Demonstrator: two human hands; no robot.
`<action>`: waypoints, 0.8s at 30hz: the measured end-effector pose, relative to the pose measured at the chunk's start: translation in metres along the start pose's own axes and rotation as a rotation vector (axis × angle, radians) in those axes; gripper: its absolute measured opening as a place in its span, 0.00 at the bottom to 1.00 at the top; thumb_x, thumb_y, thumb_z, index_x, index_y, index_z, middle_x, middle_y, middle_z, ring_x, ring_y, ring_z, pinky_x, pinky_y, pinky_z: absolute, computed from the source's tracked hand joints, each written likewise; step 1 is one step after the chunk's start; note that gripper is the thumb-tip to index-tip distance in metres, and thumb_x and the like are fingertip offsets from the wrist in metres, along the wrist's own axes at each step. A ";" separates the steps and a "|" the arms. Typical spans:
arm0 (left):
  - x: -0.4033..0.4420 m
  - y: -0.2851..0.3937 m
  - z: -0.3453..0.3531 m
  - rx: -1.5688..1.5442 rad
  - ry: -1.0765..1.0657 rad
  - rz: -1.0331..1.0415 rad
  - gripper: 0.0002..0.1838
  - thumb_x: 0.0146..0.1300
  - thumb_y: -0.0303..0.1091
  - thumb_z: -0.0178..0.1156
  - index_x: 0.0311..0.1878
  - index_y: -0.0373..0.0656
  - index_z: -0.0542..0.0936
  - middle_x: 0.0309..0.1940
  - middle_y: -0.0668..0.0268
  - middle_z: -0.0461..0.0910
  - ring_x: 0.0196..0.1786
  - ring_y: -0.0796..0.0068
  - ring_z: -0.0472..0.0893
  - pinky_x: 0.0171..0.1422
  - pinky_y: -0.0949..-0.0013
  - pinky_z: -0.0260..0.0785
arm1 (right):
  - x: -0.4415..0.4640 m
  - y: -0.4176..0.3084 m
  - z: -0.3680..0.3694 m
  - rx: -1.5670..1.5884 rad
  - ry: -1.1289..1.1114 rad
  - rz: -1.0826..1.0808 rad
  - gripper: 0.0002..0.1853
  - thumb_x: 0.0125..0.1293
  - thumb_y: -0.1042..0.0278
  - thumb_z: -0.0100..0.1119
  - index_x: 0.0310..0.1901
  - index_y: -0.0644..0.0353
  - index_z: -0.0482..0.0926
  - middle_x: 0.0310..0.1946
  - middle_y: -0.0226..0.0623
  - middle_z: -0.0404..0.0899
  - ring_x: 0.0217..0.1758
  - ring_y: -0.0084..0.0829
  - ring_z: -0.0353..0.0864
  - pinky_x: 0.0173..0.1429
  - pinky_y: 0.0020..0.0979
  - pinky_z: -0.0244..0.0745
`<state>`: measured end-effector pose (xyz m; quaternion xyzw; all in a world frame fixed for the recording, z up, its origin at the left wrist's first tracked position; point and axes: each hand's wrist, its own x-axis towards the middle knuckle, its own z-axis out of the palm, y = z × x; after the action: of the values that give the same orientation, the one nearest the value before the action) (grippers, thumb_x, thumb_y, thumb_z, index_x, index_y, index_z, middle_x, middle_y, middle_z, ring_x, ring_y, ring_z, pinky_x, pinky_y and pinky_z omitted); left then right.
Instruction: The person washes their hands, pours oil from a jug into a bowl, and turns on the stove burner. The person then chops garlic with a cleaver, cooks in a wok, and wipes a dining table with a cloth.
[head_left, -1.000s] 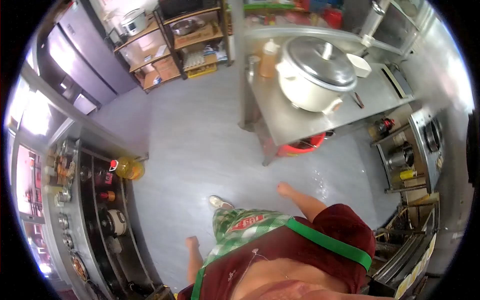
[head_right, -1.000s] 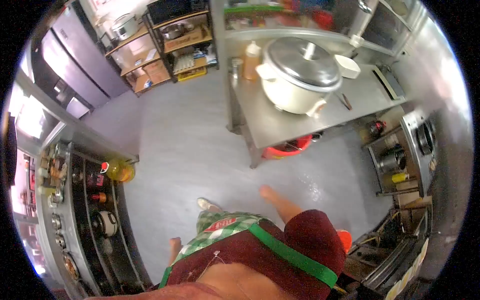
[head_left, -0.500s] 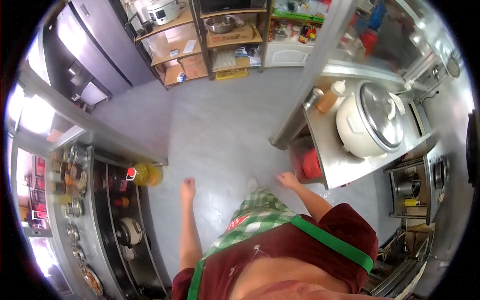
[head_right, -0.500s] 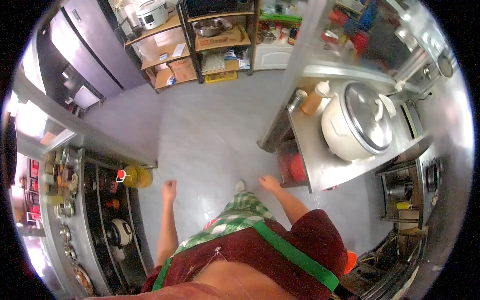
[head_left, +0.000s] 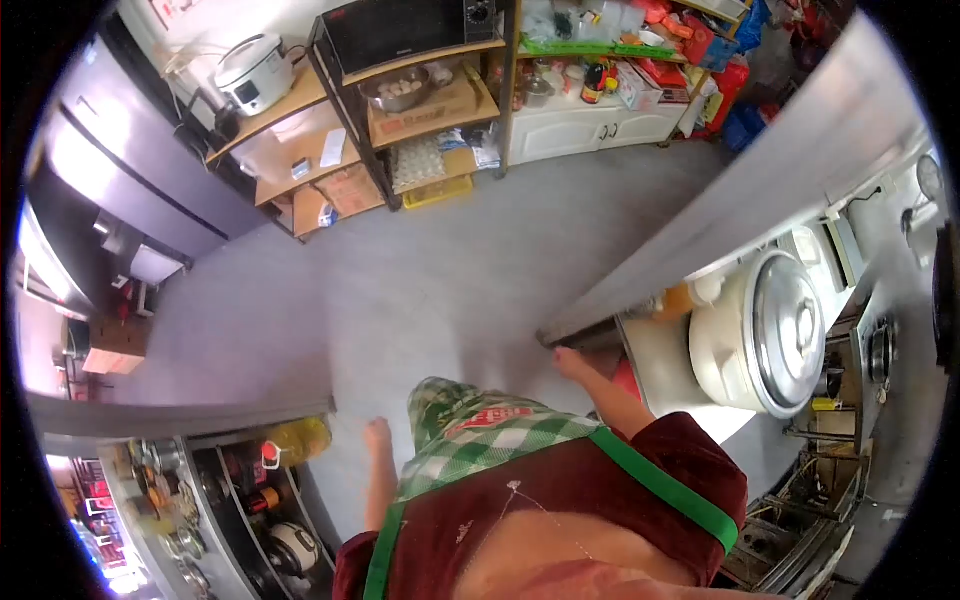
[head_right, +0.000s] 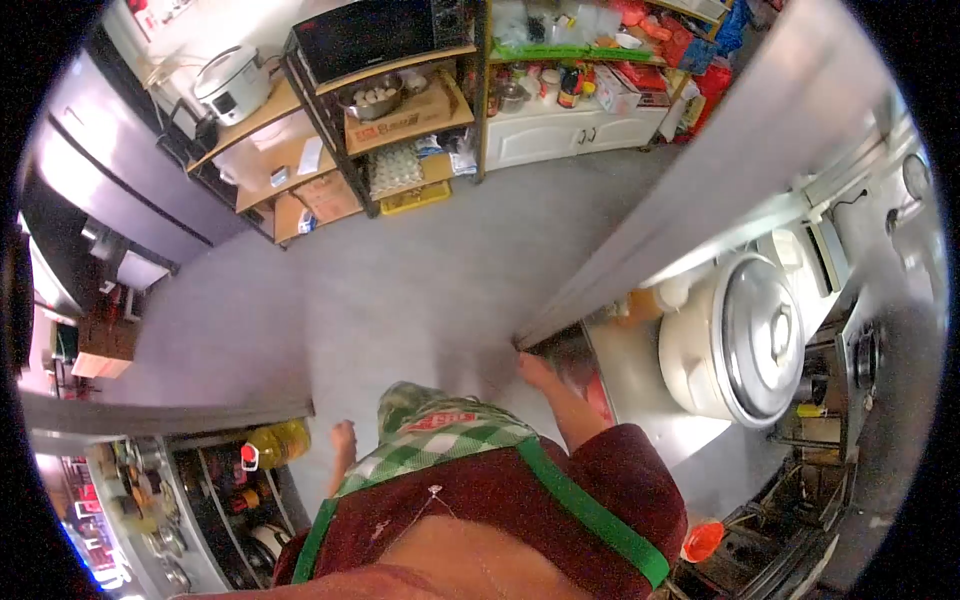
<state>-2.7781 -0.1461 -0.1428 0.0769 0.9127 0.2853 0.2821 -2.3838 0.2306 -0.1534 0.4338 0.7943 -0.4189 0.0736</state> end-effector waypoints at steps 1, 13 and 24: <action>0.023 -0.020 0.021 0.023 0.018 0.245 0.14 0.56 0.40 0.51 0.36 0.38 0.76 0.20 0.64 0.73 0.15 0.75 0.67 0.17 0.71 0.65 | 0.010 -0.047 -0.030 -0.123 -0.026 -0.022 0.21 0.51 0.62 0.59 0.46 0.64 0.71 0.43 0.38 0.75 0.40 0.38 0.76 0.40 0.36 0.71; 0.178 0.331 0.061 0.264 -0.743 0.339 0.22 0.61 0.42 0.43 0.53 0.38 0.69 0.50 0.49 0.70 0.56 0.56 0.67 0.60 0.63 0.57 | 0.070 -0.095 -0.124 0.514 -0.118 0.430 0.33 0.57 0.43 0.49 0.59 0.55 0.62 0.59 0.42 0.61 0.62 0.38 0.58 0.64 0.36 0.53; 0.298 0.585 0.214 0.526 -1.301 0.236 0.26 0.61 0.50 0.43 0.54 0.40 0.69 0.53 0.56 0.68 0.56 0.58 0.65 0.57 0.58 0.59 | 0.126 -0.011 -0.140 0.644 0.389 0.928 0.29 0.56 0.55 0.52 0.56 0.62 0.63 0.55 0.48 0.65 0.59 0.44 0.62 0.61 0.38 0.56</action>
<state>-2.9177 0.5284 -0.0980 0.3956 0.5833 -0.0194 0.7091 -2.4349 0.4085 -0.1179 0.8046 0.3537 -0.4757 -0.0334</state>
